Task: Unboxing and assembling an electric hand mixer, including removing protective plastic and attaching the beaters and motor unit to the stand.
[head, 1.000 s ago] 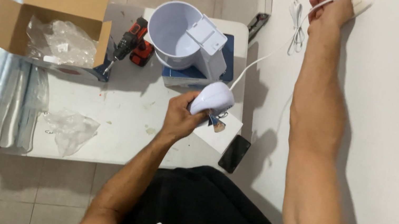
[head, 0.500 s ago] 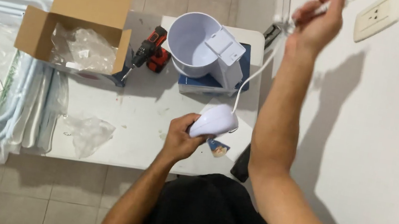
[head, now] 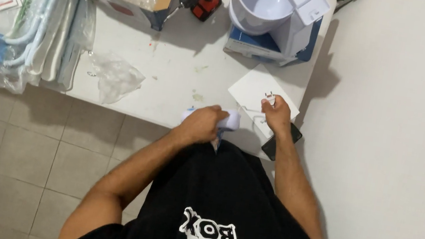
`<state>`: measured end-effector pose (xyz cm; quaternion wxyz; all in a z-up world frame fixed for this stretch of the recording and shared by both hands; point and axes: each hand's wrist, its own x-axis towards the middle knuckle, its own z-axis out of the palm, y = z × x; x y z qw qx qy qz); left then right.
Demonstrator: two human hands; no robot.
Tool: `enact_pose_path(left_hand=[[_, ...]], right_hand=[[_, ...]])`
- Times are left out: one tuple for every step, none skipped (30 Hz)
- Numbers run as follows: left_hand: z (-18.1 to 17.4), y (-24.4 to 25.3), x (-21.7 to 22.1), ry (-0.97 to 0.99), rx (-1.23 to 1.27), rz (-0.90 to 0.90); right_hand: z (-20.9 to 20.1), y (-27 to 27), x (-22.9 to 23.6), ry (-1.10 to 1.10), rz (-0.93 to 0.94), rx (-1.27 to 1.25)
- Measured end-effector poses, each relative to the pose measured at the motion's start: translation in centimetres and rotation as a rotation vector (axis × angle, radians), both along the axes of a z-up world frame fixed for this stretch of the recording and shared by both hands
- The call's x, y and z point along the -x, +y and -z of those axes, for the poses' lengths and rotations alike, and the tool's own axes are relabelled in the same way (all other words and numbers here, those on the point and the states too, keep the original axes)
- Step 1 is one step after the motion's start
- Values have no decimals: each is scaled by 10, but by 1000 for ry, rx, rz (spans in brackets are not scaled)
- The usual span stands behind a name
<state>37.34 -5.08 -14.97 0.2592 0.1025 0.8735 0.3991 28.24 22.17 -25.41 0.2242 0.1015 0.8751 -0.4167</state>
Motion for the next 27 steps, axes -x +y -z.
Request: enact_pose_path(left_hand=[[3,3,3,94,76,49],[5,6,7,189,153,97],[7,9,11,196,155,88],[9,12,17,267,175,121],[12,18,13,322,188,155],[3,17,21,313,182,146],[-4,18,24,307,128,148],[-12,19,28,301,75,150],[-18,17,28,301,68,152],[-24,15,29,326,32,140],[-30,12,32,356,-1,121],[-35,5,35,362,-5,114],[-40,-3,34,429,-197,-2],[-44,-12,34,495,-388,-119],[-41,-25,30,493,-392,-123],[-38,-38,27,547,-391,-189],[-36,-52,29,609,-389,-255],[-45,-57,29,616,-392,-260],[-53,-61,24,393,-297,-195],[-62,-64,19,169,-203,-127],[-64,-62,18,180,-202,-133],[-65,-59,17,138,-186,-151],[-67,-54,14,83,-172,-164],[-68,-55,17,82,-173,-164],[-68,-54,18,104,-161,-152],[-68,-53,19,126,-149,-140],[-63,-52,23,129,-151,-130]], right_hand=[[-4,-1,-1,21,-42,-72],[-8,-1,-1,42,-85,-143],[-41,-15,-7,51,-94,-143],[-73,-28,-14,183,-215,56],[-106,-37,-29,297,-335,251],[-119,-52,-31,287,-344,247],[-131,-64,-37,303,-502,185],[-144,-77,-43,317,-661,124],[-134,-81,-43,315,-659,117],[-125,-85,-43,395,-613,61],[-117,-90,-38,481,-575,6],[-103,-84,-31,485,-581,1],[-89,-81,-26,520,-482,9],[-75,-77,-21,555,-383,18],[-78,-69,-22,551,-386,14],[-81,-61,-24,429,-258,135],[-85,-54,-20,314,-133,255],[-85,-52,-18,320,-138,251],[-83,-49,-21,267,-9,512],[-83,-46,-25,208,125,768],[-84,-44,-23,215,115,772],[-85,-41,-21,232,77,752],[-87,-35,-25,241,50,729],[-107,-41,-20,240,51,728],[-126,-45,-20,267,-108,571],[-146,-48,-19,289,-265,412],[-148,-50,-19,294,-256,409]])
